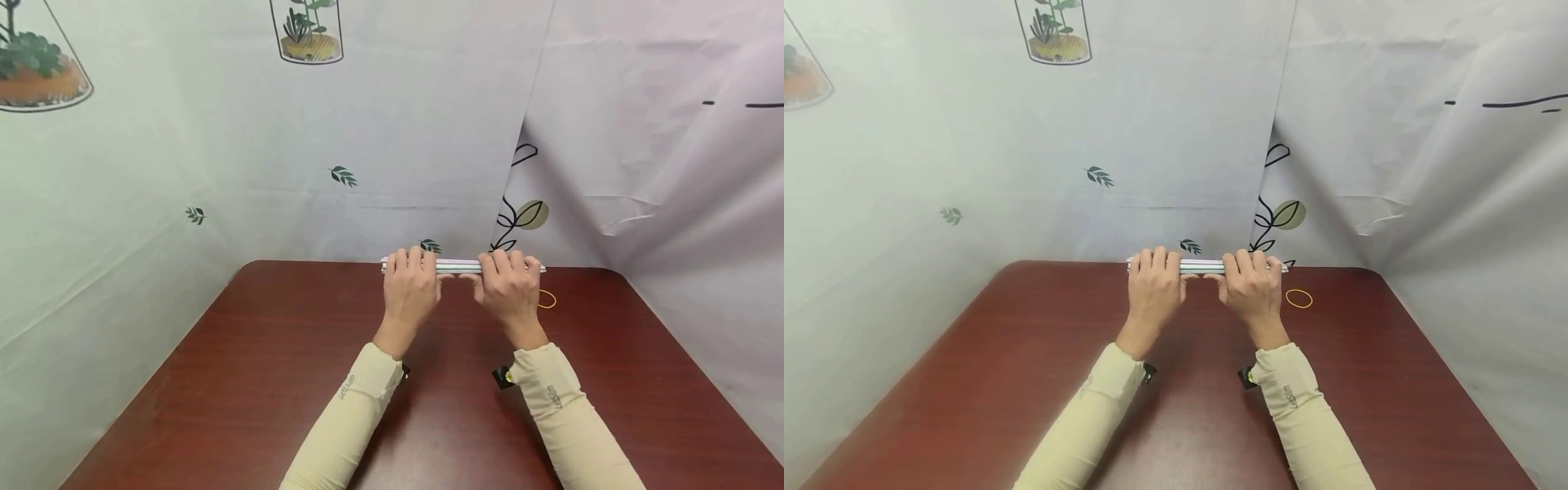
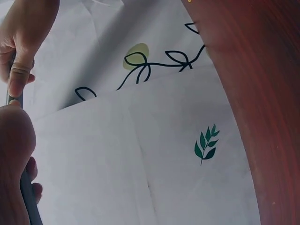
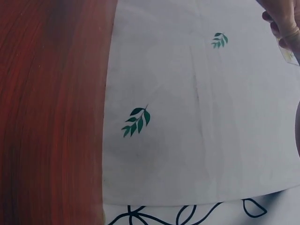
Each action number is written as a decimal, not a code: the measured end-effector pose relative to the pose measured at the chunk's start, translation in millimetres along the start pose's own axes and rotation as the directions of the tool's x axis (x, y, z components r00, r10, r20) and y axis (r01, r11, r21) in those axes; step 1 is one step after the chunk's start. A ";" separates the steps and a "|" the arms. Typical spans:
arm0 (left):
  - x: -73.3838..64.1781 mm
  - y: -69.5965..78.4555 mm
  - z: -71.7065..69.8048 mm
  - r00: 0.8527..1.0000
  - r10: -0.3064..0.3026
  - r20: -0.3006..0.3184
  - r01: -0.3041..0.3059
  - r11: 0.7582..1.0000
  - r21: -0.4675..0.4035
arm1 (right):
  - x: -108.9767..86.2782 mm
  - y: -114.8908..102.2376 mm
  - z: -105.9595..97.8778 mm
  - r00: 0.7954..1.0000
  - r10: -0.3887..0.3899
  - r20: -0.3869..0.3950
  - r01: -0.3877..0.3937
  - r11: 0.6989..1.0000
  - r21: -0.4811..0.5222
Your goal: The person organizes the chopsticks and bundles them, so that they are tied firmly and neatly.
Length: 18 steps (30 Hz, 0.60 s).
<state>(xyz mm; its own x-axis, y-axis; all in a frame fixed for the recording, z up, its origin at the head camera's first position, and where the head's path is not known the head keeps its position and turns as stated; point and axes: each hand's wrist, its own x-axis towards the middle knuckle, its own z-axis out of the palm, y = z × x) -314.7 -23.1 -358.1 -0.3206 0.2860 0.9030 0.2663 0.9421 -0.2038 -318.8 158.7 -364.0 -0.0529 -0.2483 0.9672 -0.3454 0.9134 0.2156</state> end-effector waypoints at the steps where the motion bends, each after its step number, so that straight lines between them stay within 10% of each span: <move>1: 0.2 -0.7 -0.1 1.000 0.000 -0.006 0.000 1.000 0.002 | 0.8 -0.2 0.2 1.000 -0.004 -0.010 0.004 1.000 -0.003; 18: 4.2 -4.1 -8.2 0.996 0.020 0.090 -0.019 1.000 -0.009 | 4.8 11.0 -12.5 0.989 -0.028 0.144 0.013 0.995 0.101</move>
<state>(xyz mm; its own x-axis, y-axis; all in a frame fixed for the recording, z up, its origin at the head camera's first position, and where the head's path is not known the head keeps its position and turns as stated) -309.7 -27.2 -350.3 -0.3956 0.3195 0.8611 0.2808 0.9347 -0.2178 -311.2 171.6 -355.3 -0.1773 -0.3172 0.9316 -0.4389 0.8728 0.2136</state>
